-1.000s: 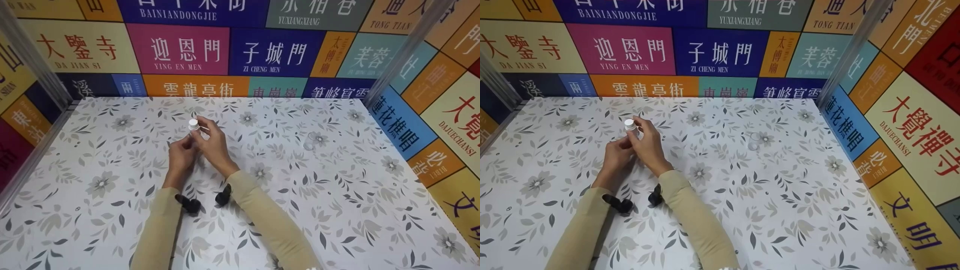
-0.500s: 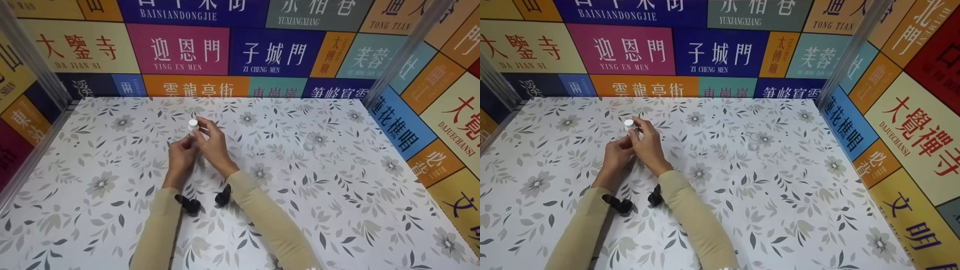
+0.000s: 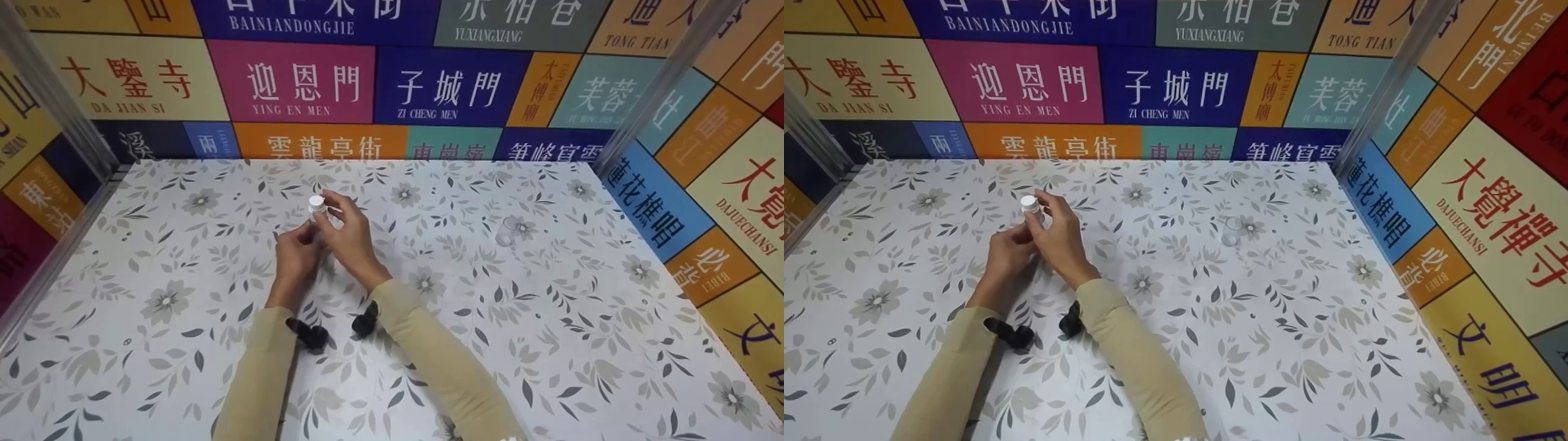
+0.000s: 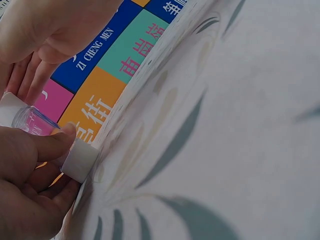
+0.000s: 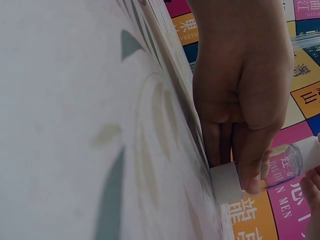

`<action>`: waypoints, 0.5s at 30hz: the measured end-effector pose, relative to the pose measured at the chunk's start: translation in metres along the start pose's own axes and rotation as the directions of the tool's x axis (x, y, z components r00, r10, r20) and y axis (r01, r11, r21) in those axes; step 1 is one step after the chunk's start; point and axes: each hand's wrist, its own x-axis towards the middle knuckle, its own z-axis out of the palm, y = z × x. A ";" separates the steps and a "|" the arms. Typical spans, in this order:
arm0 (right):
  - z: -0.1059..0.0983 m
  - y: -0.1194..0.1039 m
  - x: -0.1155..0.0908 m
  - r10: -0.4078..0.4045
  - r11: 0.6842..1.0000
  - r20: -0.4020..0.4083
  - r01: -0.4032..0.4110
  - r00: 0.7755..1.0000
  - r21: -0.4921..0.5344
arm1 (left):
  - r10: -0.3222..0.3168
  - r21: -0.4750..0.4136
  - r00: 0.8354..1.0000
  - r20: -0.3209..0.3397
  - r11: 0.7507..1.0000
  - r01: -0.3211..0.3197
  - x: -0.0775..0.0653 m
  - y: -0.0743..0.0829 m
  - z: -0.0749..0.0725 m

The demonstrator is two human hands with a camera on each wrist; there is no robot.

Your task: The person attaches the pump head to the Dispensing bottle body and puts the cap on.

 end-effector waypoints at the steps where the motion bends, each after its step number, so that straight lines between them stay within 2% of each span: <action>1: 0.000 0.000 0.000 -0.002 1.000 0.001 0.002 1.000 -0.001 | -0.002 0.002 1.000 0.000 1.000 0.002 0.000 0.000 0.000; 8: 0.000 0.001 -0.003 -0.014 1.000 0.014 0.014 1.000 -0.008 | -0.016 0.005 1.000 -0.007 1.000 0.016 -0.001 -0.002 0.002; 15: -0.001 -0.001 -0.001 0.005 1.000 0.010 -0.005 1.000 -0.010 | 0.010 0.011 1.000 -0.002 1.000 -0.010 0.000 -0.001 0.002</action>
